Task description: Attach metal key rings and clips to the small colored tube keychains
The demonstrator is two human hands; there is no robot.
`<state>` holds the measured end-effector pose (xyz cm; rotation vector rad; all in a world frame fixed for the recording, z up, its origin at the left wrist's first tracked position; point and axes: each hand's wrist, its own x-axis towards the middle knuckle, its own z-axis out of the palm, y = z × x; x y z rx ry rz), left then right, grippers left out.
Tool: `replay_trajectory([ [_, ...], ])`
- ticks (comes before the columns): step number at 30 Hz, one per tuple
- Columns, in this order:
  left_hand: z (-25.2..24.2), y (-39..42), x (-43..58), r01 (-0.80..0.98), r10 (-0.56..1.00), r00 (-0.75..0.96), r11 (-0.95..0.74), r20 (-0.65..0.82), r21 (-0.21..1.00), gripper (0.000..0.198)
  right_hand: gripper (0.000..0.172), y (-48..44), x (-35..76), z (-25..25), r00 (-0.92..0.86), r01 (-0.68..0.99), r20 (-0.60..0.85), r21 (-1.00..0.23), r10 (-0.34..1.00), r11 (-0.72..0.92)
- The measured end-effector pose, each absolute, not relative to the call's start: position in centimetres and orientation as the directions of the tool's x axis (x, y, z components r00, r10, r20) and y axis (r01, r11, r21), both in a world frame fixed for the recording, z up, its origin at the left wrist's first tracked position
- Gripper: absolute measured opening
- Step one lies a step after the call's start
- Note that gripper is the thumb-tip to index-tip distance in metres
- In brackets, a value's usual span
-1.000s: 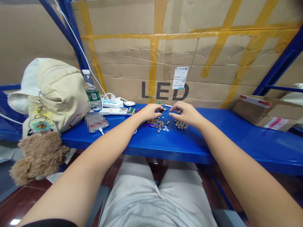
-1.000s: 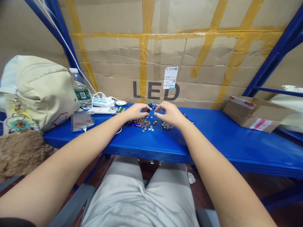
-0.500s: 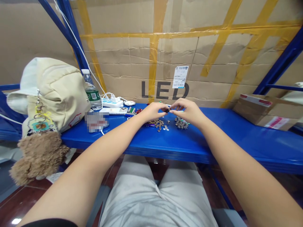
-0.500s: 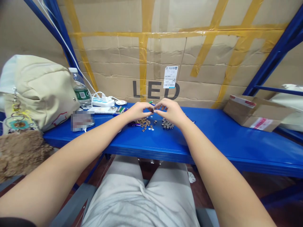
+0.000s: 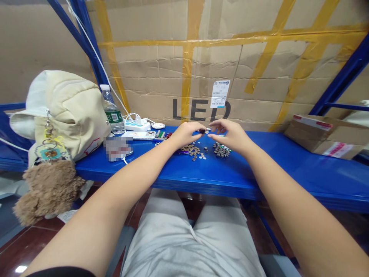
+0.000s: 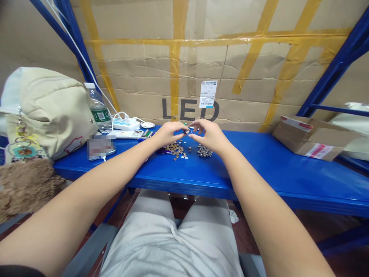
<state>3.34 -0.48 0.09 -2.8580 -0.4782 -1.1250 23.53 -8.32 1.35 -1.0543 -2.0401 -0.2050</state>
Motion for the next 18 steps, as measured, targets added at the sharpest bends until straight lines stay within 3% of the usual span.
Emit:
replay_trajectory([
  [3,-0.09,-0.25,3.24,0.299,0.283,0.684,-0.949,0.672,0.096,0.021,0.021,-8.46,23.7,1.46,-0.331,0.742,0.72,-0.2,0.609,0.64],
  [6,-0.3,-0.13,3.22,0.32,0.322,0.684,-0.939,0.654,0.127,0.022,0.017,-8.65,23.56,1.52,-0.425,0.749,0.703,-0.081,0.57,0.657],
  [12,-0.32,-0.3,3.35,0.348,0.346,0.694,-0.929,0.632,0.126,0.022,0.027,-8.62,22.9,1.16,-0.487,0.822,0.603,0.072,0.631,0.565],
  [14,-0.3,-0.26,3.33,0.366,0.366,0.691,-0.921,0.623,0.135,0.022,0.027,-8.61,22.84,1.13,-0.459,0.825,0.606,0.02,0.65,0.565],
  [18,-0.37,0.09,3.11,0.41,0.426,0.663,-0.895,0.615,0.179,0.019,0.024,-8.75,23.34,1.43,-0.299,0.787,0.631,-0.261,0.716,0.559],
])
